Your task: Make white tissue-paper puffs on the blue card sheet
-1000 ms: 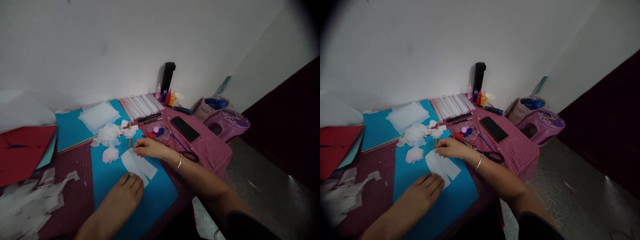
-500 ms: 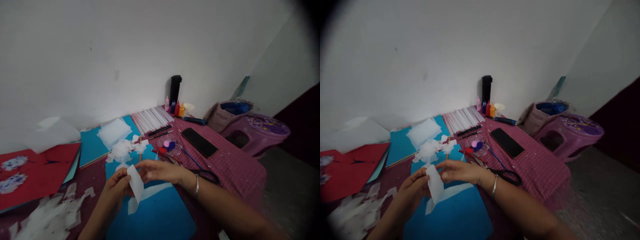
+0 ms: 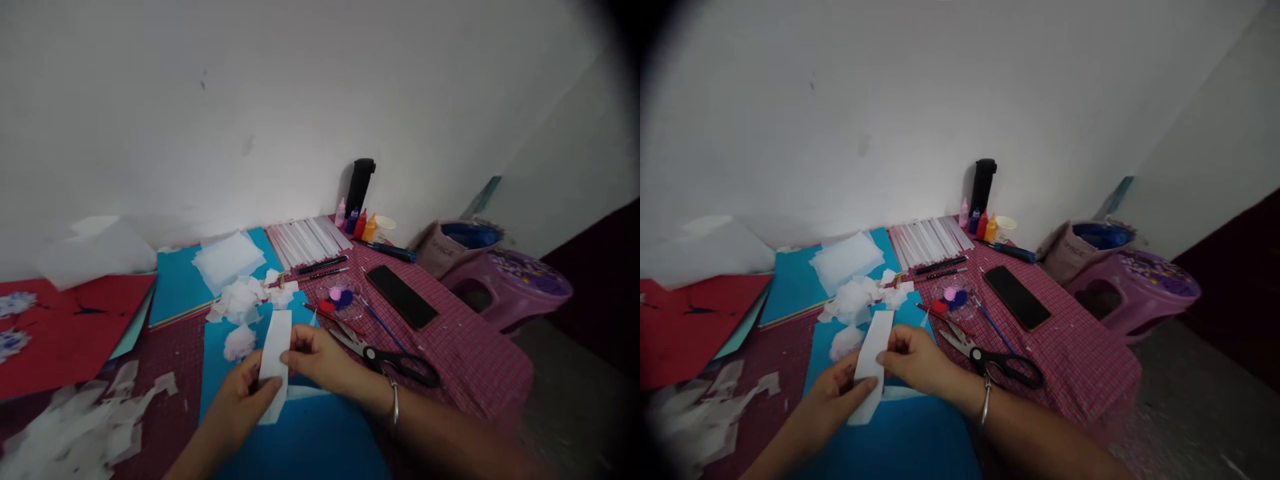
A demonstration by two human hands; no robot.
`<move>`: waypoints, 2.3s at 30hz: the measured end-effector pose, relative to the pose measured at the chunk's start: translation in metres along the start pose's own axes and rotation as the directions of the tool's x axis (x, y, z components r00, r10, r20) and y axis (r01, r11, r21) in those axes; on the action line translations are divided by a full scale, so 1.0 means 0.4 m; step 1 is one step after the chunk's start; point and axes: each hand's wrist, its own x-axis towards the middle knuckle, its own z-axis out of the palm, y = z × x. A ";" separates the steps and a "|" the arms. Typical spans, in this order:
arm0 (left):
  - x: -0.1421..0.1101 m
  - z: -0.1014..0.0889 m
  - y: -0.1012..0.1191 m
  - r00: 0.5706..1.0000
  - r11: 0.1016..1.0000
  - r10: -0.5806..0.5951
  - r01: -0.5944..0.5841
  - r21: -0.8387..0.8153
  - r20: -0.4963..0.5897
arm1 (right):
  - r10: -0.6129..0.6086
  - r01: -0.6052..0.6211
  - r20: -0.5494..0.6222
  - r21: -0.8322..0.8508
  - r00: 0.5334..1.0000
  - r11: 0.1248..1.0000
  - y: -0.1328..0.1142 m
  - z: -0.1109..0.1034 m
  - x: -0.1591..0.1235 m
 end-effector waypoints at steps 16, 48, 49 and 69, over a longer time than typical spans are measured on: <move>-0.008 -0.009 -0.027 0.999 0.987 0.016 -0.020 -0.159 -0.028 | 0.028 -0.029 0.112 0.008 0.993 1.000 -0.006 0.001 -0.012; -0.020 -0.008 -0.040 0.871 0.928 -0.036 -0.153 -0.340 -0.491 | 0.089 -0.089 0.025 -0.023 0.996 0.996 -0.015 0.012 -0.023; -0.019 -0.009 -0.043 0.877 0.929 -0.035 -0.148 -0.339 -0.480 | 0.085 -0.085 0.016 -0.037 0.996 0.996 -0.018 0.012 -0.025; -0.055 -0.025 0.071 0.914 0.924 0.257 -0.137 0.358 -0.314 | -0.017 0.008 0.038 0.236 0.999 0.972 0.002 -0.008 -0.026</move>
